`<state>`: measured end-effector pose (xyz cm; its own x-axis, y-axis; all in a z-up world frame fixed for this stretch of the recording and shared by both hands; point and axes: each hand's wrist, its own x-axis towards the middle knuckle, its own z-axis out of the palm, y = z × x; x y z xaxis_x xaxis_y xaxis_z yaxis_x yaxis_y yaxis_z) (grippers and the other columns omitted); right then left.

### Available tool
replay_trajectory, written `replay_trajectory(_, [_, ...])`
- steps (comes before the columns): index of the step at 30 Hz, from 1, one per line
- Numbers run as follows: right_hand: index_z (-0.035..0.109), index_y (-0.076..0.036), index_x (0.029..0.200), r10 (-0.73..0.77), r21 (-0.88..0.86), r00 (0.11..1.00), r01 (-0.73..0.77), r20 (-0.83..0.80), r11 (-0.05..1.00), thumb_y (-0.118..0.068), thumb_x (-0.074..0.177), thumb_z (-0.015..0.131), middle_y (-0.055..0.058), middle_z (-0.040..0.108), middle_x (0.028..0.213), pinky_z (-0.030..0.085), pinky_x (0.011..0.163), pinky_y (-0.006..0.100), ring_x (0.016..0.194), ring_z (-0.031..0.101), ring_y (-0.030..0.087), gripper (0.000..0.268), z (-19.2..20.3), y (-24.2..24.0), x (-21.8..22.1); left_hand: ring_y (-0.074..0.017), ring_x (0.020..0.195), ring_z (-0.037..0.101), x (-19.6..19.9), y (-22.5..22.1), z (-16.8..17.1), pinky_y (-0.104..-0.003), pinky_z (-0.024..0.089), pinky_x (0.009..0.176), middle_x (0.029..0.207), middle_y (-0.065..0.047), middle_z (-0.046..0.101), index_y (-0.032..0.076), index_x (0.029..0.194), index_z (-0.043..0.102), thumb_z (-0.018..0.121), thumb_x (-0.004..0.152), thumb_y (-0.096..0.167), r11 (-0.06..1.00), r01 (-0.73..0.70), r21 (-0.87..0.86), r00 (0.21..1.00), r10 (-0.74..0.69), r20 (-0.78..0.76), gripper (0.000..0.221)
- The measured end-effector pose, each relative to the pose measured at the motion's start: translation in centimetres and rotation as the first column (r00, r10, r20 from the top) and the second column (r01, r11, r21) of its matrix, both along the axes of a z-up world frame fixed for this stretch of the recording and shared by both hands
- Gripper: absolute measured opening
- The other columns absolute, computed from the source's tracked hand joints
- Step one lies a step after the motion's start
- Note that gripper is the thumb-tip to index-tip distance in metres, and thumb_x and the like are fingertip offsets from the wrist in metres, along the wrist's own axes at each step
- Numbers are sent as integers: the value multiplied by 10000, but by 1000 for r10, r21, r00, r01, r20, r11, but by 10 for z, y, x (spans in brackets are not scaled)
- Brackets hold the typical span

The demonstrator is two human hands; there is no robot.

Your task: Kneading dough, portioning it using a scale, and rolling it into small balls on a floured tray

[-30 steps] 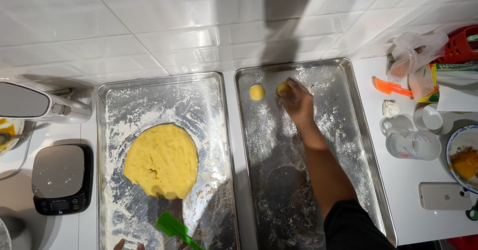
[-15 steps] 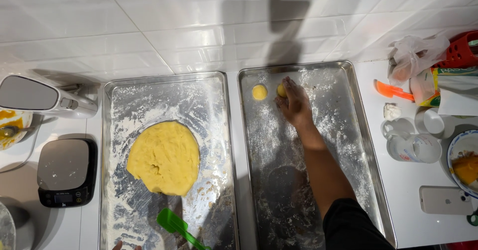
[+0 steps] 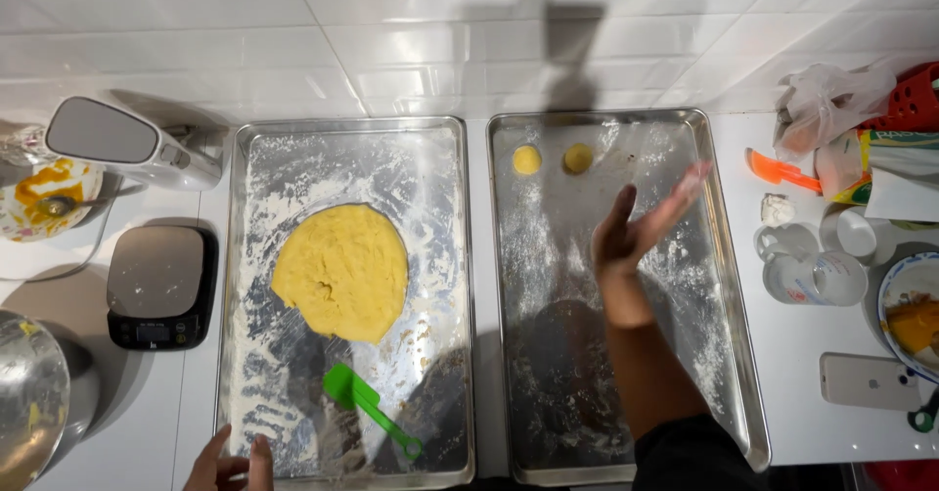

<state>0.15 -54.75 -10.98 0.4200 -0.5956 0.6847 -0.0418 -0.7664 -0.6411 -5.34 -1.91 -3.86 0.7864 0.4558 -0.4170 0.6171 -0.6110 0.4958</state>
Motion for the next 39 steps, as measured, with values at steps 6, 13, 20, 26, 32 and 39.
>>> replay_trajectory(6, [279, -98, 1622, 577, -259, 816, -551, 32, 793, 4, 943, 719, 151, 494, 1463, 451, 1180, 431, 1300, 537, 288, 816, 46, 195, -92, -237, 714, 649, 0, 9, 13, -363, 579, 662, 1012, -153, 722, -54, 1268, 761, 792, 990, 143, 930, 258, 262, 747, -364, 557, 342])
replay_trajectory(13, [670, -45, 1157, 449, -14, 445, -722, -775, 692, -437, 891, 661, 174, 668, 1129, 458, 1018, 466, 1092, 642, 332, 474, -69, 316, -155, -324, 878, 725, 64, 46, -22, -411, 594, 745, 881, -164, 728, 19, 1096, 774, 669, 979, -82, 853, 521, 11, 563, -354, 747, 187])
replay_trajectory(20, [593, -168, 787, -69, -456, 745, -329, -663, 827, -134, 975, 598, -15, 490, 691, 487, 525, 299, 547, 515, 188, 191, -26, 370, -155, -416, 973, 736, 125, 53, -25, -544, 601, 807, 1005, -265, 757, -77, 1320, 598, 472, 1105, 218, 651, 754, -90, 507, -489, 710, 386])
replay_trajectory(26, [628, -115, 1244, -76, -220, 484, -249, -872, 943, -201, 941, 556, 122, 631, 950, 514, 771, 493, 902, 655, 374, 323, -83, 389, -174, -493, 1076, 620, 177, 16, -106, -563, 541, 923, 1154, -285, 607, -65, 1277, 583, 699, 960, 316, 687, 696, 211, 487, -667, 564, 509])
replay_trajectory(32, [635, -106, 1264, -200, -354, 486, -248, -851, 902, -159, 970, 514, 109, 616, 957, 529, 709, 471, 817, 685, 348, 323, -51, 408, -179, -379, 1131, 581, 234, -21, -188, -486, 588, 864, 1194, -148, 511, 45, 1179, 598, 666, 931, 507, 703, 696, 147, 651, -704, 283, 528])
replay_trajectory(39, [640, -86, 1230, 71, 121, 638, 36, -767, 992, -82, 963, 503, 177, 569, 978, 507, 845, 535, 967, 637, 505, 301, -33, 405, -201, -417, 1099, 679, 223, -44, -169, -479, 565, 939, 1097, -196, 658, 76, 1175, 481, 797, 835, 390, 873, 417, -252, 896, -349, 273, 560])
